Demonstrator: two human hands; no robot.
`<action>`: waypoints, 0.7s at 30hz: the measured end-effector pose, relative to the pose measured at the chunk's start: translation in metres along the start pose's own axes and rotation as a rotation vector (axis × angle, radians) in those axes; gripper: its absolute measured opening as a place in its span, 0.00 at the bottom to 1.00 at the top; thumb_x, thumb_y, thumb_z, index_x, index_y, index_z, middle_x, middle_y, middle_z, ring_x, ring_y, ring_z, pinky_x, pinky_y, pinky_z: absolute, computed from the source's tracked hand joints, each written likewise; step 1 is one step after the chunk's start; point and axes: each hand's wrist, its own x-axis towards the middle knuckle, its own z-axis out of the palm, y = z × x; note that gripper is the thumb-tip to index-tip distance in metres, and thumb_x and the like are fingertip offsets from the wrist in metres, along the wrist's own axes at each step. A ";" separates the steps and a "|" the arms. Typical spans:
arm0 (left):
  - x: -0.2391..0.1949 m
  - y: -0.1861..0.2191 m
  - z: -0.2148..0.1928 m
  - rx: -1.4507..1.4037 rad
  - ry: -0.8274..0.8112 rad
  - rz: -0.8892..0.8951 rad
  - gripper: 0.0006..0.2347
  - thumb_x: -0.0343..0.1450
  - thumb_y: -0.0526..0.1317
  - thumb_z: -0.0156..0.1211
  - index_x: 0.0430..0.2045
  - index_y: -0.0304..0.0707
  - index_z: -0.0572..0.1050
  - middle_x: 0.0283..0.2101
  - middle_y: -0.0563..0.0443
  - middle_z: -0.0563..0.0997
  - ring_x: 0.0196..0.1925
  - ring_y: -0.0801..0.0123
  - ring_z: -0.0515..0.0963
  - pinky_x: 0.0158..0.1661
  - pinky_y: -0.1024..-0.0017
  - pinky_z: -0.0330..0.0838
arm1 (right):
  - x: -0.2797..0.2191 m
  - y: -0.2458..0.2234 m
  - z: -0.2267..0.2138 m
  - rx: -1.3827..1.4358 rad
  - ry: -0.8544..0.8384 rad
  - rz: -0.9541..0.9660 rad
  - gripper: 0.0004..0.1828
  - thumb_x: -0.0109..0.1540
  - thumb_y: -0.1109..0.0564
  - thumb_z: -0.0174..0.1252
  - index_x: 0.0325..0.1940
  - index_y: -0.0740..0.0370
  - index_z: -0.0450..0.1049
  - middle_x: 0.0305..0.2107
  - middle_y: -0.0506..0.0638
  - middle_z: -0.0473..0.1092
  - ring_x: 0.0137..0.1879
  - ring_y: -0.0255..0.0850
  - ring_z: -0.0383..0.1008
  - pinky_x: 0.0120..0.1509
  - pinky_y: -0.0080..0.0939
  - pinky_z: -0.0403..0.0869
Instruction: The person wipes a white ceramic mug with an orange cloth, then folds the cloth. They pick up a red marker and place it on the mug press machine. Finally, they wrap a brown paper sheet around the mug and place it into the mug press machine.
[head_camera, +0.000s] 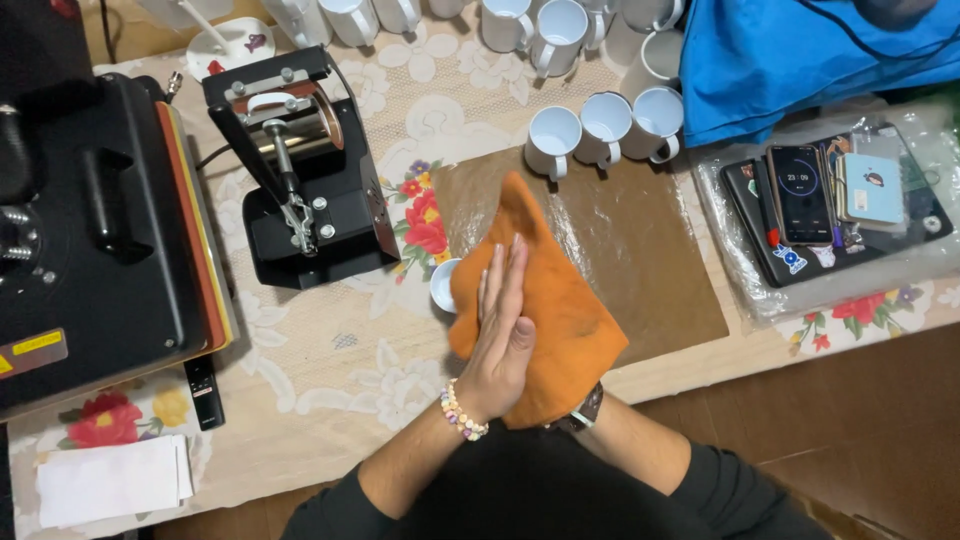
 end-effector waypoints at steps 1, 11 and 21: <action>-0.001 -0.002 -0.002 0.004 0.009 0.004 0.31 0.79 0.58 0.22 0.73 0.34 0.38 0.78 0.40 0.36 0.78 0.45 0.27 0.70 0.50 0.15 | 0.000 -0.002 0.003 -0.020 0.013 0.015 0.25 0.54 0.53 0.66 0.50 0.59 0.65 0.36 0.44 0.67 0.46 0.31 0.66 0.51 0.27 0.65; 0.001 -0.019 -0.002 0.483 0.256 0.087 0.24 0.69 0.28 0.57 0.63 0.37 0.66 0.74 0.32 0.55 0.74 0.39 0.56 0.69 0.48 0.49 | 0.019 -0.034 0.025 -0.215 0.050 0.152 0.19 0.53 0.55 0.60 0.42 0.56 0.59 0.31 0.43 0.61 0.42 0.32 0.59 0.46 0.30 0.59; 0.002 -0.030 -0.056 0.096 0.041 0.053 0.36 0.61 0.47 0.72 0.66 0.42 0.65 0.69 0.34 0.65 0.71 0.41 0.64 0.69 0.50 0.55 | 0.030 -0.052 0.022 -0.427 0.090 0.291 0.15 0.52 0.58 0.53 0.35 0.54 0.53 0.27 0.42 0.55 0.37 0.34 0.53 0.41 0.32 0.53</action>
